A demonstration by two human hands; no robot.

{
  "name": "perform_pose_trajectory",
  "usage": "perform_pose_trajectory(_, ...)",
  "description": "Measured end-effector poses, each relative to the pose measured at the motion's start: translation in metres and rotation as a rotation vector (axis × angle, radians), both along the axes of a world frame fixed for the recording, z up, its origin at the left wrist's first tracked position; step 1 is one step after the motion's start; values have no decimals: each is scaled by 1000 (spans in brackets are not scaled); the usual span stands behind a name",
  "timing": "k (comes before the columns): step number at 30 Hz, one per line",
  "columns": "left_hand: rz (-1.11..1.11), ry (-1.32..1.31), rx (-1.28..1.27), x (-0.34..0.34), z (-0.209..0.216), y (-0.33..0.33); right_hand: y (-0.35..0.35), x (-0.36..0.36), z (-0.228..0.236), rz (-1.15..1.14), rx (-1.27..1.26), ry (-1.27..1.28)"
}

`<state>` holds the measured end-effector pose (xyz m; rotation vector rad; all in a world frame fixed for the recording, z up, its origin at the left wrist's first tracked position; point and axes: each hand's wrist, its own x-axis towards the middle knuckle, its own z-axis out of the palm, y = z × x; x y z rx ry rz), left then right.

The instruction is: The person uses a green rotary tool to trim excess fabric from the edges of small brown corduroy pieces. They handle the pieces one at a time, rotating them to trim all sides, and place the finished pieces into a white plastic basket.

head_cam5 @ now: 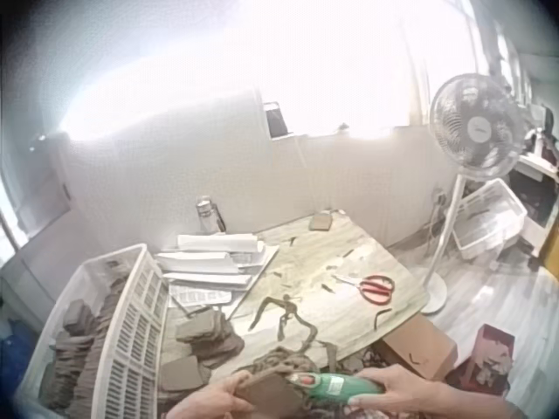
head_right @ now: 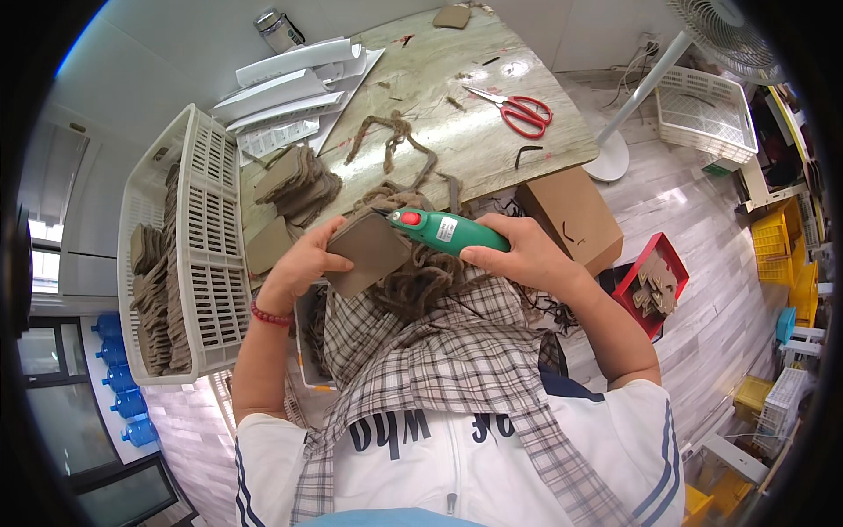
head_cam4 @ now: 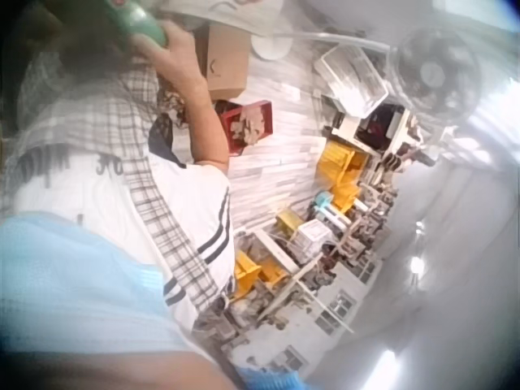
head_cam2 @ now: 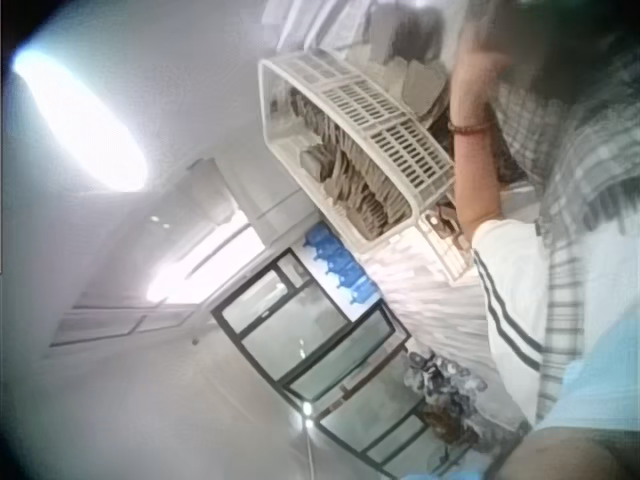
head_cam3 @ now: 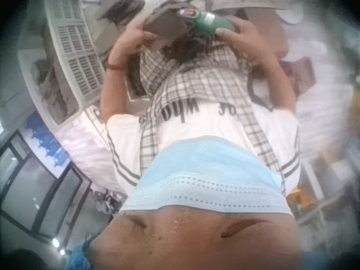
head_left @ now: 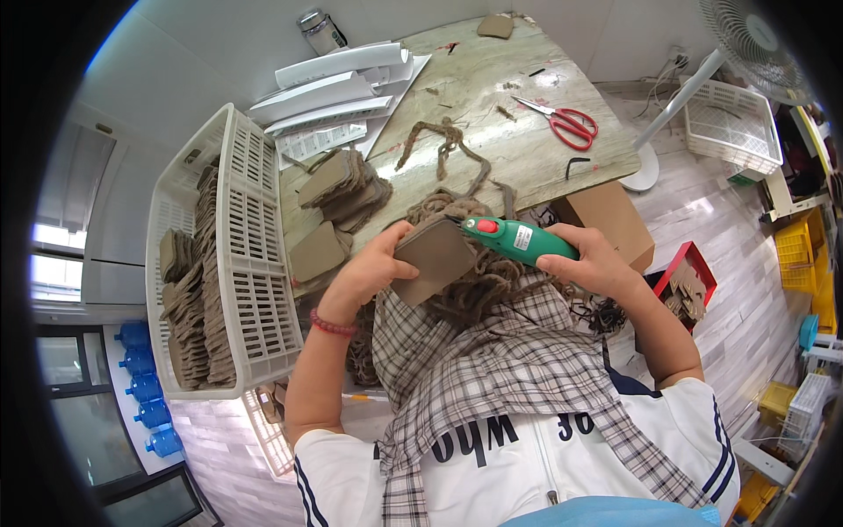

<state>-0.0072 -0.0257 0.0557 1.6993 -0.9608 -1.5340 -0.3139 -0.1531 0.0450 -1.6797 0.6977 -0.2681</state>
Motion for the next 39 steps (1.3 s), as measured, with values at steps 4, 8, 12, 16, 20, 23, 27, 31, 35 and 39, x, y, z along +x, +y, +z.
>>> perform_pose_trajectory(4, 202, -79, -174, 9, 8, 5, -3, -5, -8, 11, 42, 16)
perform_pose_trajectory(8, 410, 89, -302, 11, 1, 12, -2, -1, -11, 30, 102, 5)
perform_pose_trajectory(12, 489, 192, -325, 7, -13, 15, -2, 2, -13, 51, 104, -8)
perform_pose_trajectory(16, 465, 206, -319, 2, -13, 13, -3, 2, -13, 71, 43, 14)
perform_pose_trajectory(20, 418, 189, -308, -3, -19, 11, -3, 4, -14, 98, -73, -3)
perform_pose_trajectory(23, 400, 197, -283, -9, -24, 11, -2, 7, -6, 110, -76, 38)
perform_pose_trajectory(27, 318, 212, -242, -13, -25, 9, -1, 11, -8, 110, -91, 19)
perform_pose_trajectory(31, 260, 223, -187, -15, -22, 10, 1, 18, 0, 121, -34, 45)
perform_pose_trajectory(35, 149, 222, -140, -11, -18, 13, 2, 25, 1, 161, -109, 31)
perform_pose_trajectory(39, 120, 210, -73, -11, -17, 19, 4, 37, -1, 187, -24, 20)
